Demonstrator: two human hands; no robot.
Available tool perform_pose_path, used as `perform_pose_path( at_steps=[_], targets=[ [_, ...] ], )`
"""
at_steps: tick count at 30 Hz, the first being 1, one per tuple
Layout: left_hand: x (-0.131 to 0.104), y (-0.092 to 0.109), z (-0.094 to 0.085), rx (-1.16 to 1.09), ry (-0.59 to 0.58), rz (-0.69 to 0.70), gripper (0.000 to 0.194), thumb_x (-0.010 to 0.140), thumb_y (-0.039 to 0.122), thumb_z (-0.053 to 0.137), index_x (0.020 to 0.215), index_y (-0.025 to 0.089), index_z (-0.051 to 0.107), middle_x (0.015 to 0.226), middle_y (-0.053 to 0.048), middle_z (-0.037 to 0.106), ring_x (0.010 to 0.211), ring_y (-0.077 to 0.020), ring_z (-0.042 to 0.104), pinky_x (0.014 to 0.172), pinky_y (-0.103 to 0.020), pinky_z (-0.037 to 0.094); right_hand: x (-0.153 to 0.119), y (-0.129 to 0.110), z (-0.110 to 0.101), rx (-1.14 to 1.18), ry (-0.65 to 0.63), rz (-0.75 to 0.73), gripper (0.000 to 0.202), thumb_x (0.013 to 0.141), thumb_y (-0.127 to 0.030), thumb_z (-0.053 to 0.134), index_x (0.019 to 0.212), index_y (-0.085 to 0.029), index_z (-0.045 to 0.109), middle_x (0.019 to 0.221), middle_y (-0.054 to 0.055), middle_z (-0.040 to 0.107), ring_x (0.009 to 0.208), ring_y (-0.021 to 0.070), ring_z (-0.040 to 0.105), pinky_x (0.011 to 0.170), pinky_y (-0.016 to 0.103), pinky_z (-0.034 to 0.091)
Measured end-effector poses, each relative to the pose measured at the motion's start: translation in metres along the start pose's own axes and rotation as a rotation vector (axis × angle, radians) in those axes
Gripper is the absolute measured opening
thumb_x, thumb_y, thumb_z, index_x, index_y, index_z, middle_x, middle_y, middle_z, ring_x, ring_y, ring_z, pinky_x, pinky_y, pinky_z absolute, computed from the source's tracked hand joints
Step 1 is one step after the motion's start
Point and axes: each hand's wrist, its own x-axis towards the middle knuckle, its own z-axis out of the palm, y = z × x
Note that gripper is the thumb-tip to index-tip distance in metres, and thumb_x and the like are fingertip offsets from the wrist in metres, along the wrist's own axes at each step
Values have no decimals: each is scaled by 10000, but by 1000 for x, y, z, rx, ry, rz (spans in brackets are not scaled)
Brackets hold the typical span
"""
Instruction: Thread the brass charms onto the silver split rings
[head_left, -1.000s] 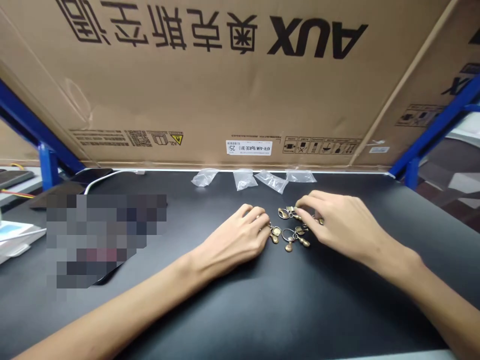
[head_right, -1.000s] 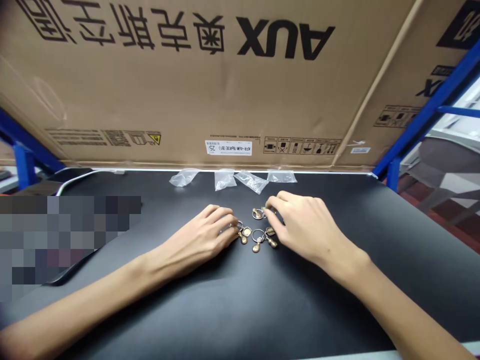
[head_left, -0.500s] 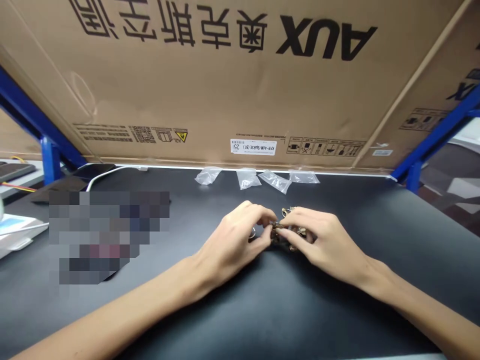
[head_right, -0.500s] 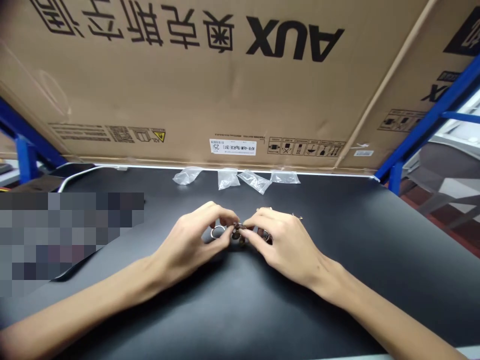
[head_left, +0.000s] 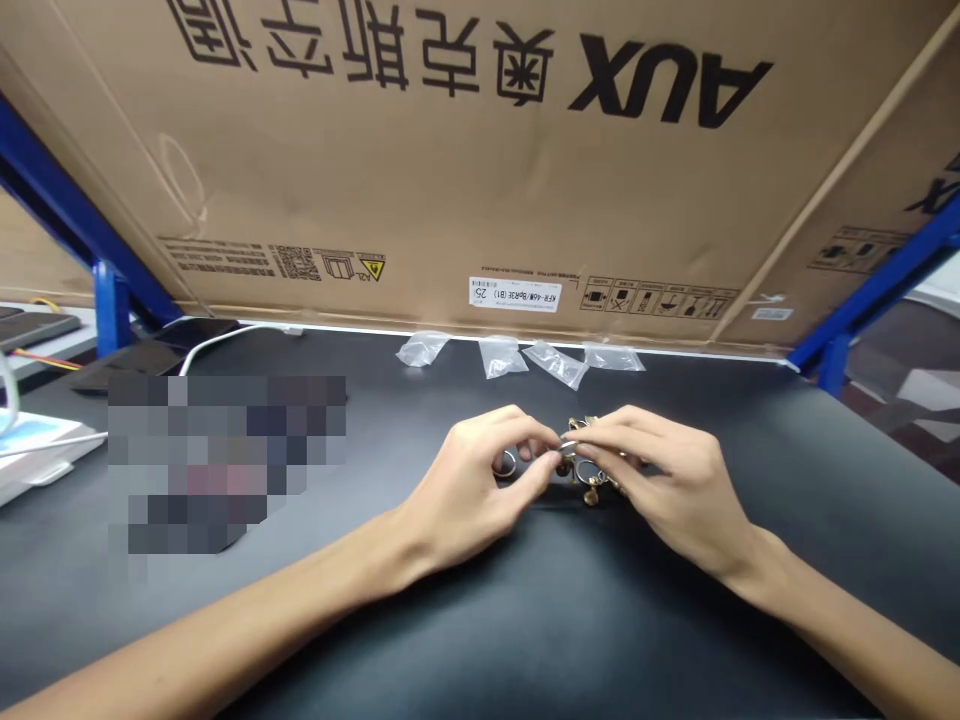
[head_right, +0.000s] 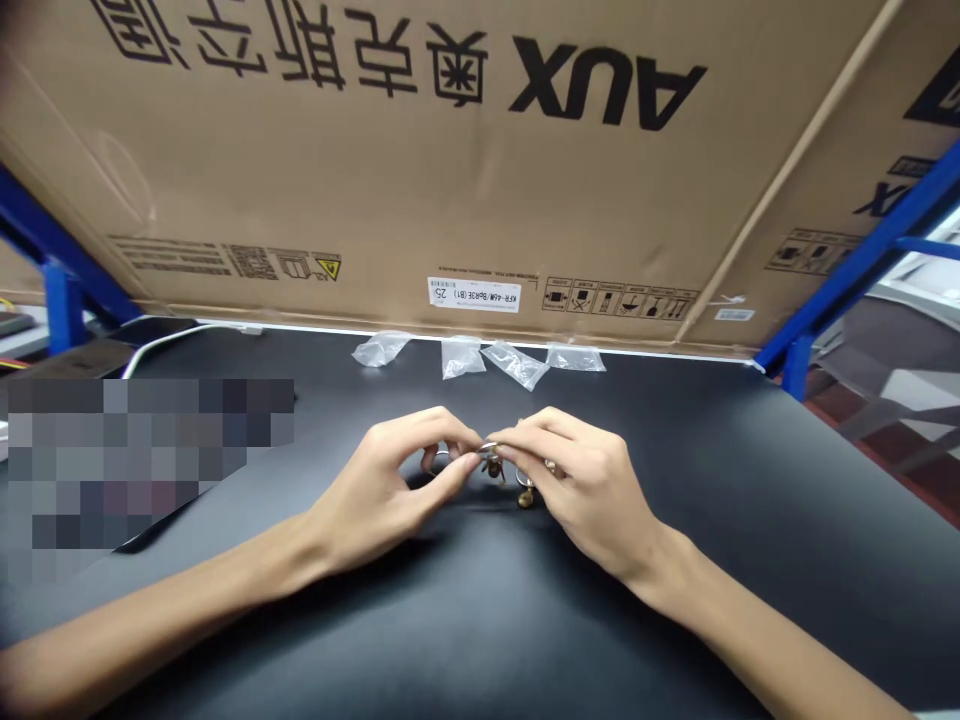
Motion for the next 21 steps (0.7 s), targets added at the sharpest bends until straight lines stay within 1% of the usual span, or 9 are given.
perform_pose_path(
  at_steps=[2, 4, 7, 9, 11, 14, 16, 19, 21],
  targets=[
    [0, 3, 0, -48, -2, -49, 147, 913, 220, 573, 887, 167, 707, 796, 2, 683, 696, -105, 574, 651, -228, 447, -1, -1, 1, 18, 1, 40, 159, 930, -199, 617, 1034, -218, 737, 913, 23, 720, 743, 139, 674, 676, 257, 542],
    [-1, 5, -1, -115, 6, -142, 155, 910, 252, 592, 869, 179, 722, 788, 7, 707, 686, -110, 587, 639, -230, 449, -1, -3, 1, 54, -24, 160, 185, 936, -245, 612, 1078, -230, 729, 926, 20, 719, 693, 134, 675, 640, 255, 546],
    [-2, 6, 0, -307, 8, -276, 170, 899, 315, 630, 890, 192, 746, 837, -8, 744, 732, -137, 648, 673, -238, 495, 1, -8, 3, 106, -122, 296, 243, 948, -280, 575, 1159, -239, 688, 1003, 32, 717, 693, 142, 677, 644, 267, 555],
    [-3, 6, 0, -462, -3, -322, 181, 885, 347, 657, 928, 198, 751, 836, -18, 747, 760, -155, 680, 701, -249, 529, 3, -11, 5, 106, -179, 275, 228, 940, -274, 571, 1134, -234, 684, 1069, 48, 712, 830, 179, 685, 758, 304, 557],
    [-3, 5, 1, -541, -14, -326, 181, 872, 353, 677, 944, 203, 749, 843, -23, 738, 762, -156, 686, 700, -253, 543, 3, -14, 6, 93, -195, 246, 174, 935, -262, 571, 1054, -222, 693, 1065, 53, 714, 922, 205, 668, 840, 335, 533],
    [-4, 4, 2, -452, 0, -260, 159, 853, 345, 699, 917, 212, 759, 911, -31, 692, 711, -118, 620, 600, -220, 501, 3, -15, 8, 67, -176, 260, 146, 951, -243, 540, 936, -210, 681, 940, 34, 718, 831, 187, 657, 798, 324, 524],
    [-4, 5, 2, -365, 1, -218, 163, 854, 353, 691, 884, 211, 764, 923, -35, 651, 660, -97, 545, 520, -207, 445, 1, -13, 8, 31, -168, 239, 150, 960, -245, 529, 914, -208, 667, 904, 32, 711, 795, 181, 651, 773, 317, 522],
    [-2, 8, 1, -352, -34, -209, 204, 884, 341, 635, 803, 188, 744, 883, -38, 633, 666, -106, 527, 523, -218, 440, -2, -6, 9, -73, -174, 73, 151, 972, -238, 513, 970, -198, 658, 966, 60, 711, 861, 198, 651, 809, 336, 508],
    [0, 11, -1, -422, -94, -282, 201, 884, 323, 628, 786, 176, 724, 809, -24, 636, 655, -102, 536, 551, -218, 452, -4, -1, 9, -178, -192, -41, 181, 985, -203, 478, 1010, -197, 657, 1012, 71, 706, 869, 199, 635, 809, 348, 488]
  ],
)
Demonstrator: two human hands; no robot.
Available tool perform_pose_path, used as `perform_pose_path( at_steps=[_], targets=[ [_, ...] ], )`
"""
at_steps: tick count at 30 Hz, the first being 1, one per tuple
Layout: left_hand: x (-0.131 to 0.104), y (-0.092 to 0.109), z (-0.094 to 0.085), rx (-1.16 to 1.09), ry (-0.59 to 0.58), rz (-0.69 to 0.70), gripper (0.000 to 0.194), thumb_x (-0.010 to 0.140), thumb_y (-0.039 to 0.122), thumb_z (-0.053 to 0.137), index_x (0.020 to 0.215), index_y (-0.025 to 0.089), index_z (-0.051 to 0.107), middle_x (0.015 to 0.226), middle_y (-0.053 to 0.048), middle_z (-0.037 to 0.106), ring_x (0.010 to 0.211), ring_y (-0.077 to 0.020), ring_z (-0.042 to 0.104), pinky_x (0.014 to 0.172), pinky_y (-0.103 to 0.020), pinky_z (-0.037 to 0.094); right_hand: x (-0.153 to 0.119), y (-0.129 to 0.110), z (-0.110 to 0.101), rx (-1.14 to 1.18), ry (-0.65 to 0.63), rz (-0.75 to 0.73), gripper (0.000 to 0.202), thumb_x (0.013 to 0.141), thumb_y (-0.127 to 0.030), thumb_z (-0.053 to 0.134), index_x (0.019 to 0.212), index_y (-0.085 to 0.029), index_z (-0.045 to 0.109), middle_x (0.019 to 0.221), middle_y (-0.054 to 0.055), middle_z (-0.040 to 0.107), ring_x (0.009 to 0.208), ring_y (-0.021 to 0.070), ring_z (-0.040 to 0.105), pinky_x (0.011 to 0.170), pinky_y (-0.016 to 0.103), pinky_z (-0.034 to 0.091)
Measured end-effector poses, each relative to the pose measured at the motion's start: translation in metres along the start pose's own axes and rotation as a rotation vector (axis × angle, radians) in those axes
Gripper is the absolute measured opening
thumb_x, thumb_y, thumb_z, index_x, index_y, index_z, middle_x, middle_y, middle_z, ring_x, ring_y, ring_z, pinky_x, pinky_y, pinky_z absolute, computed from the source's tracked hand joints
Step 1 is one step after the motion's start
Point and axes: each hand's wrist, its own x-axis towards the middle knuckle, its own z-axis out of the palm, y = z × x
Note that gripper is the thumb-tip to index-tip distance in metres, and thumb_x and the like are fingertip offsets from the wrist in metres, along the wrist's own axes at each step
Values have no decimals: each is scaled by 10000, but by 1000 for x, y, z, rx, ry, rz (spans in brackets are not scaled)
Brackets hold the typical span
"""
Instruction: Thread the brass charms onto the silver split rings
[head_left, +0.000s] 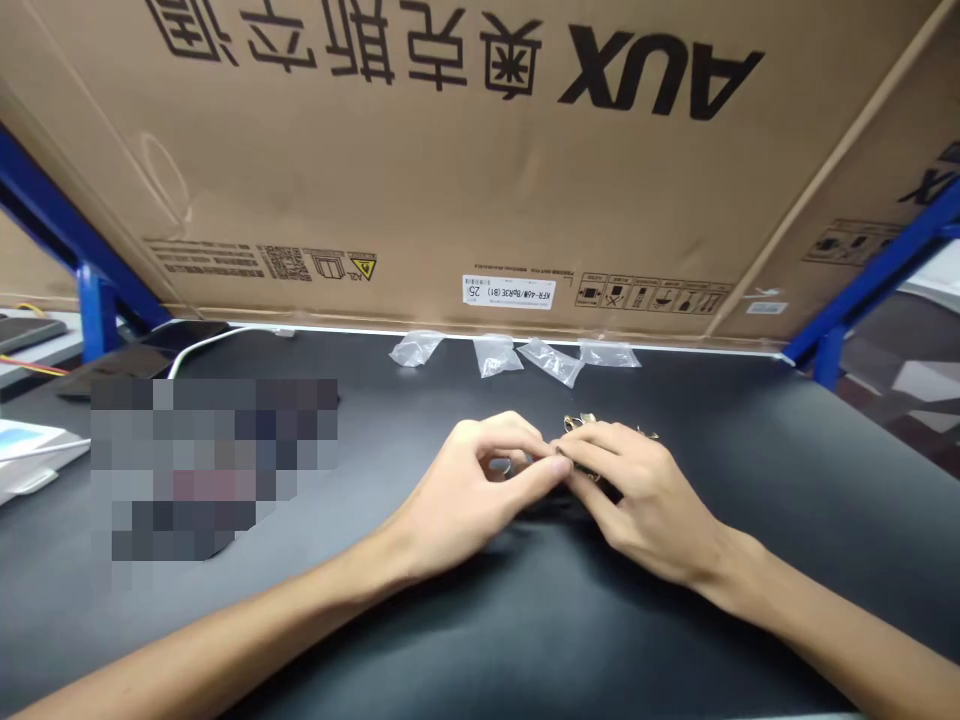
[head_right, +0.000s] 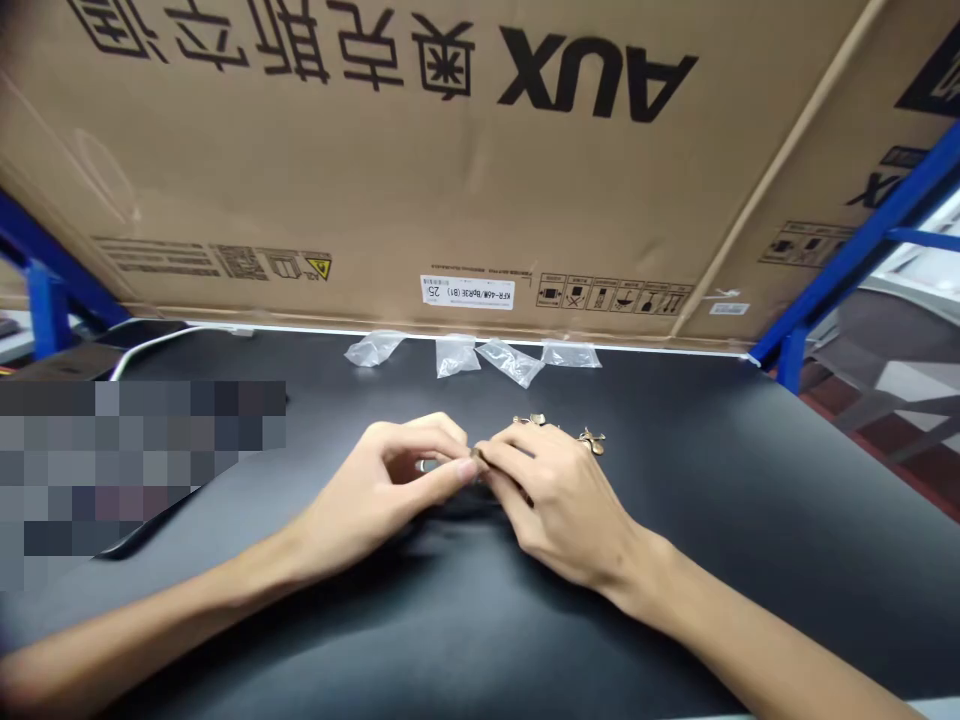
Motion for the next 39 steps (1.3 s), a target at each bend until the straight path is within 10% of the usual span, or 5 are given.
perform_pose_path(
  at_steps=[5, 29, 39],
  targets=[
    [3, 2, -4, -250, -154, -354, 236, 811, 381, 715, 899, 165, 673, 553, 55, 544, 395, -35, 385, 367, -158, 230, -2, 9, 0, -189, 8, -65, 245, 969, -119, 461, 1092, -197, 658, 1043, 74, 688, 821, 184, 595, 758, 341, 457],
    [5, -4, -5, -406, -210, -389, 132, 812, 245, 646, 756, 126, 657, 691, -36, 659, 619, -158, 715, 338, -137, 228, -2, 7, -6, -323, 15, -228, 322, 910, -56, 466, 1129, -179, 668, 1028, 98, 701, 901, 219, 613, 825, 372, 464],
    [3, -8, -7, -90, 4, -71, 130, 832, 250, 636, 757, 148, 608, 614, 15, 618, 497, -85, 580, 452, -176, 395, 5, -15, -5, 310, -191, 286, 251, 1005, -294, 454, 832, -215, 619, 790, 6, 647, 711, 160, 577, 687, 304, 467]
  ],
)
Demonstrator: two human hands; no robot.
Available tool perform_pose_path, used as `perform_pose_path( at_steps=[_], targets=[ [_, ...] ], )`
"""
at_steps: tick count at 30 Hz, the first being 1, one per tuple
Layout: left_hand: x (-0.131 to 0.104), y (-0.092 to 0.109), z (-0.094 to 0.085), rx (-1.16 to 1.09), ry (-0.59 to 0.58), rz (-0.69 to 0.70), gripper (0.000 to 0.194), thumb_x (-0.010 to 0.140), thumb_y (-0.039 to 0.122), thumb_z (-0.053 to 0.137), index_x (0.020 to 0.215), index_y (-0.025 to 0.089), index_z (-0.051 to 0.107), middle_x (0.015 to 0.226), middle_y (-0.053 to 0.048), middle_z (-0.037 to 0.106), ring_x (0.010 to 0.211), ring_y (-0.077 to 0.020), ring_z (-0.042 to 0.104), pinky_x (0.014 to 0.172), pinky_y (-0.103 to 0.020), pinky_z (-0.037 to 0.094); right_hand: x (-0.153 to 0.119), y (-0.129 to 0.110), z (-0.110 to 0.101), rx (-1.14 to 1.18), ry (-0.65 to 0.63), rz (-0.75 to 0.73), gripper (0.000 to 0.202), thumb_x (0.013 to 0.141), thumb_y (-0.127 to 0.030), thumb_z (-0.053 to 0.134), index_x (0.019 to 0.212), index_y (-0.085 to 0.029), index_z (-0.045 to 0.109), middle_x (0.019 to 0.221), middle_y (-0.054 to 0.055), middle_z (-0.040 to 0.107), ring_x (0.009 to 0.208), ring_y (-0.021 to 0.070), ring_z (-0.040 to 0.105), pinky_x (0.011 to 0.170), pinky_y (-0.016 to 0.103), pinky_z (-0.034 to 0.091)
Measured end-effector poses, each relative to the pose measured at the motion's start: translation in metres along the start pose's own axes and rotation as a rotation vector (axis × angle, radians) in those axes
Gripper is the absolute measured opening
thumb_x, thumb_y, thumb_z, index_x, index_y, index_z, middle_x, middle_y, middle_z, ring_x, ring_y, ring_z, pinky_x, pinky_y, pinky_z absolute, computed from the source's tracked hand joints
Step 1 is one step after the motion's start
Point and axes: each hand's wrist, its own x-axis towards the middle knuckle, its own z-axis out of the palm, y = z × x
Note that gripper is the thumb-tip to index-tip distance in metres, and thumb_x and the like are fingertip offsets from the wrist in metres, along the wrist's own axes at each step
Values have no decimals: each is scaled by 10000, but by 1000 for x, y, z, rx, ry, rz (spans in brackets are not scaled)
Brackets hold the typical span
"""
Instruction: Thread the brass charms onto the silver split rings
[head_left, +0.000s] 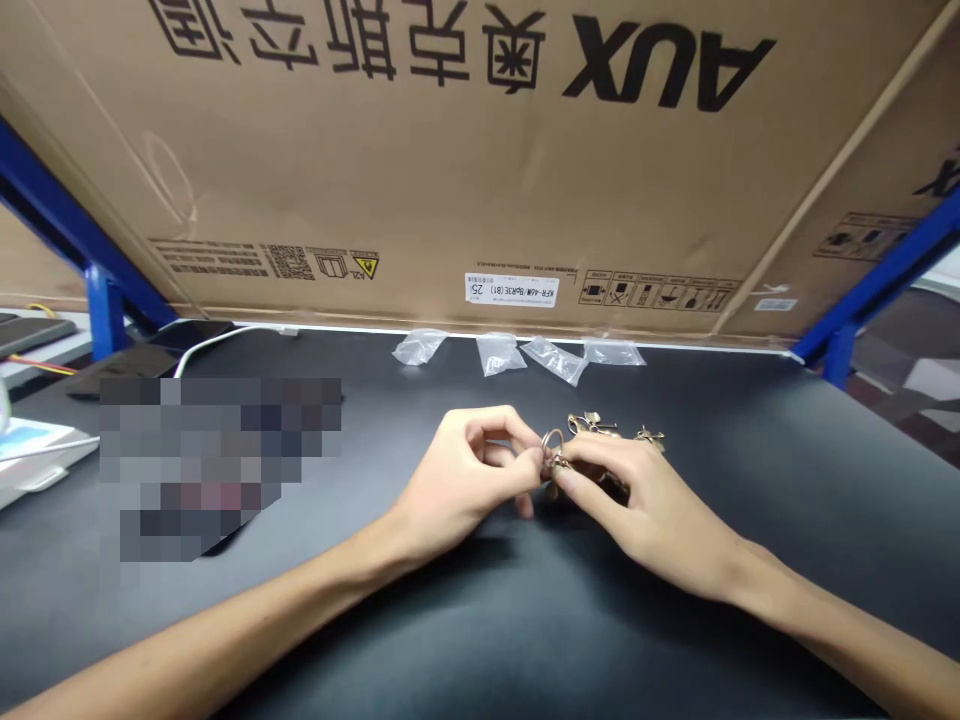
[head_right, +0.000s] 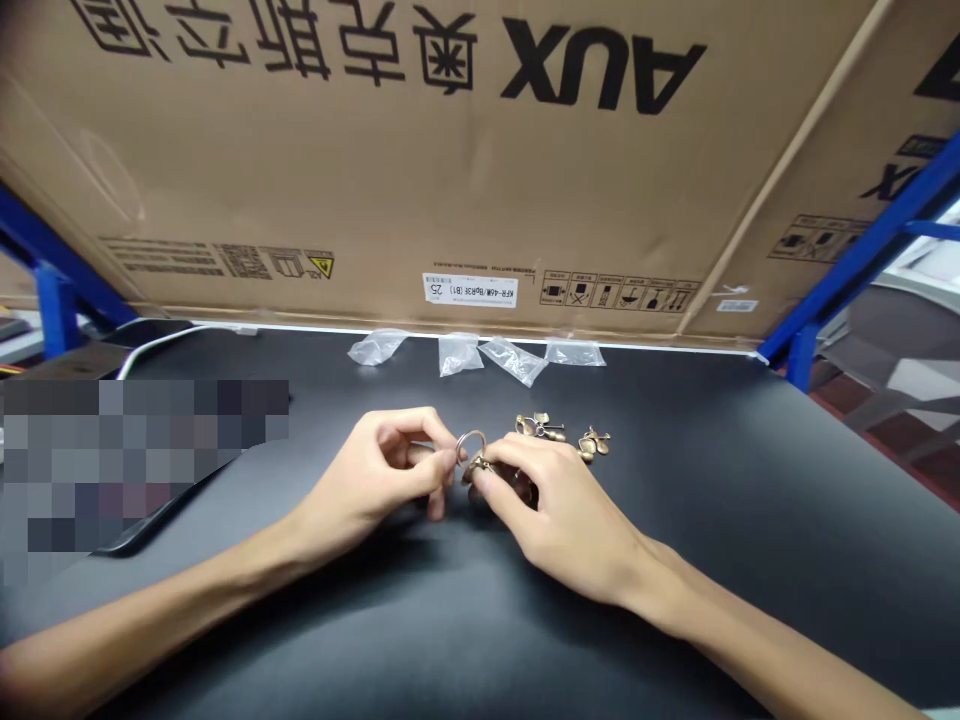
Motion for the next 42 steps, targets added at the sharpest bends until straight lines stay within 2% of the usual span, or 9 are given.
perform_pose_path(
  at_steps=[6, 13, 23, 26, 28, 31, 33, 37, 42],
  targets=[
    [-1, -8, 1, 575, 124, 532, 97, 816, 145, 602, 737, 170, 653, 626, 29, 613, 541, -76, 515, 519, -204, 394, -1, -3, -5, 401, -114, 148, 266, 992, -360, 467, 834, -199, 610, 721, -15, 601, 681, 144, 584, 650, 266, 478],
    [2, -18, -7, 836, 61, 721, 116, 908, 201, 570, 814, 187, 636, 684, 7, 674, 557, -90, 584, 515, -208, 426, 1, -3, -6, 754, -262, 286, 348, 921, -486, 567, 767, -175, 589, 690, -9, 560, 582, 116, 520, 556, 241, 439],
    [8, -17, -31, 1380, -5, 1144, 192, 942, 179, 515, 886, 233, 690, 760, 1, 714, 466, -99, 477, 450, -258, 323, -1, -3, -9, 974, -326, 350, 271, 950, -394, 499, 811, -168, 553, 710, 2, 539, 615, 115, 542, 540, 213, 406],
    [6, -16, -23, 1238, 114, 1034, 177, 917, 146, 552, 1002, 221, 688, 831, 7, 738, 508, -86, 537, 485, -238, 368, -1, -1, -8, 814, -244, 317, 271, 976, -346, 407, 792, -180, 515, 728, -3, 516, 641, 125, 550, 574, 233, 435],
    [2, -13, -10, 941, 231, 737, 152, 915, 181, 568, 1003, 201, 690, 867, 0, 739, 603, -86, 609, 545, -210, 432, -2, -1, -6, 671, -183, 276, 281, 998, -315, 355, 787, -192, 495, 741, -12, 498, 661, 129, 549, 598, 247, 446],
    [-4, -4, 9, 567, 142, 227, 193, 951, 272, 528, 946, 216, 712, 815, 12, 728, 631, -96, 629, 548, -203, 456, -4, -4, -4, 439, -111, 202, 284, 1017, -277, 333, 783, -208, 478, 744, -22, 512, 678, 130, 527, 634, 258, 433],
    [-7, 1, 16, 392, 100, 69, 196, 948, 297, 531, 952, 220, 711, 808, 13, 733, 657, -117, 649, 580, -220, 486, -6, -6, -3, 274, -81, 139, 273, 1017, -261, 364, 772, -210, 472, 754, -25, 543, 689, 130, 517, 663, 265, 415],
    [-4, -2, 14, 326, 108, 82, 124, 907, 234, 571, 904, 209, 693, 774, 30, 719, 666, -108, 634, 594, -208, 480, -5, -8, 0, 120, -110, 109, 276, 1006, -251, 410, 743, -204, 477, 735, -30, 558, 671, 126, 511, 664, 272, 389],
    [0, -8, 7, 477, 146, 246, 144, 928, 227, 561, 958, 203, 700, 879, 14, 727, 761, -113, 642, 681, -221, 486, -1, -3, 2, 296, -183, 242, 256, 1010, -269, 400, 802, -208, 536, 692, -41, 532, 625, 120, 525, 615, 252, 402]
  ],
)
